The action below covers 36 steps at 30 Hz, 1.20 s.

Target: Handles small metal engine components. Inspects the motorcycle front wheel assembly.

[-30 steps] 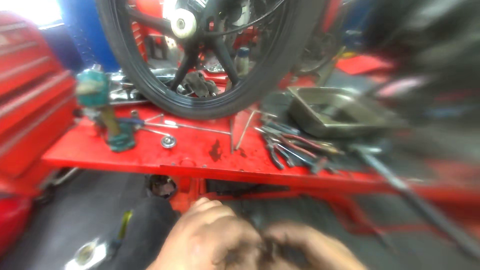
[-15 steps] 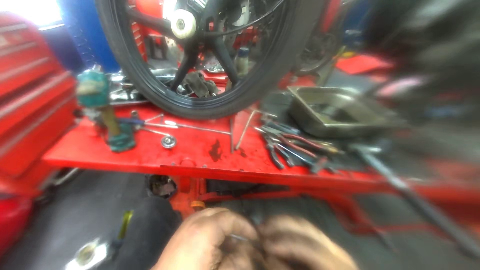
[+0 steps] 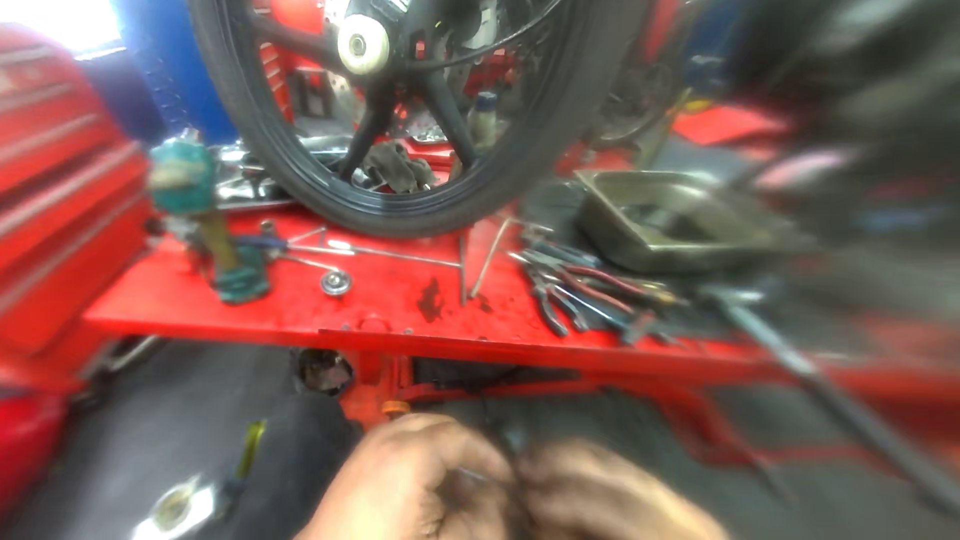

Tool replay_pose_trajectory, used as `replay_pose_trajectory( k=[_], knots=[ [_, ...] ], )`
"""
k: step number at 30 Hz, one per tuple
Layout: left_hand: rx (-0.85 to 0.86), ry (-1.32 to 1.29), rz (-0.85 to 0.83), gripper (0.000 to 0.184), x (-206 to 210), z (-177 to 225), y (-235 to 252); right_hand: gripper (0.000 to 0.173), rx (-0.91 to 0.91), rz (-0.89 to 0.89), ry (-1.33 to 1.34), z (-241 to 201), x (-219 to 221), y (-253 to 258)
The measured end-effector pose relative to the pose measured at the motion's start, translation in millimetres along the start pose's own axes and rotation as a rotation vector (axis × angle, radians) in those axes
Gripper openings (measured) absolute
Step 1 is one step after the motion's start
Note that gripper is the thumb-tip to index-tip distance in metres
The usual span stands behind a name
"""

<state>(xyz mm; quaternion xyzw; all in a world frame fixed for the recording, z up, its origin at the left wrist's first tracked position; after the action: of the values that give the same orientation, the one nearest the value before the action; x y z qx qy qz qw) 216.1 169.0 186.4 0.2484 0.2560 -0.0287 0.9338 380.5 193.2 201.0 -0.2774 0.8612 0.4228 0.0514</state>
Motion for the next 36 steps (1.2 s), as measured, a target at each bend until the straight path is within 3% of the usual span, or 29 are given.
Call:
replay_pose_trajectory(
  k=[6,13,18,36],
  knots=[
    [0.007,0.067,0.035,0.008,2,3,-1,0.005,-0.074,0.000,-0.010,-2,2,-2],
    [0.130,0.061,0.123,0.009,-1,11,-3,0.024,0.029,0.077,0.082,4,0,-3],
    [0.136,0.171,0.166,0.007,-6,16,-5,0.029,0.136,0.009,0.182,9,-1,-5],
    [0.068,0.172,0.135,0.018,-8,7,-6,0.031,0.068,0.042,0.179,11,2,-5]
  ],
)
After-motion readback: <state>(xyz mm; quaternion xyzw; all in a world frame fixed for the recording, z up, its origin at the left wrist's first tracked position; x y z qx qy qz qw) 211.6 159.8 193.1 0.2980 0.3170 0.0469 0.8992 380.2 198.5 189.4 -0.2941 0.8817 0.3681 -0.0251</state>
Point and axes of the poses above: each hand's wrist, its own y-axis towards the middle knuckle, its own x-axis out of the palm, z = x × y, the point moved 8 cm from there along y, towards the middle knuckle, and after that the axes turned 10 degrees about y, right-handed, at the moved point
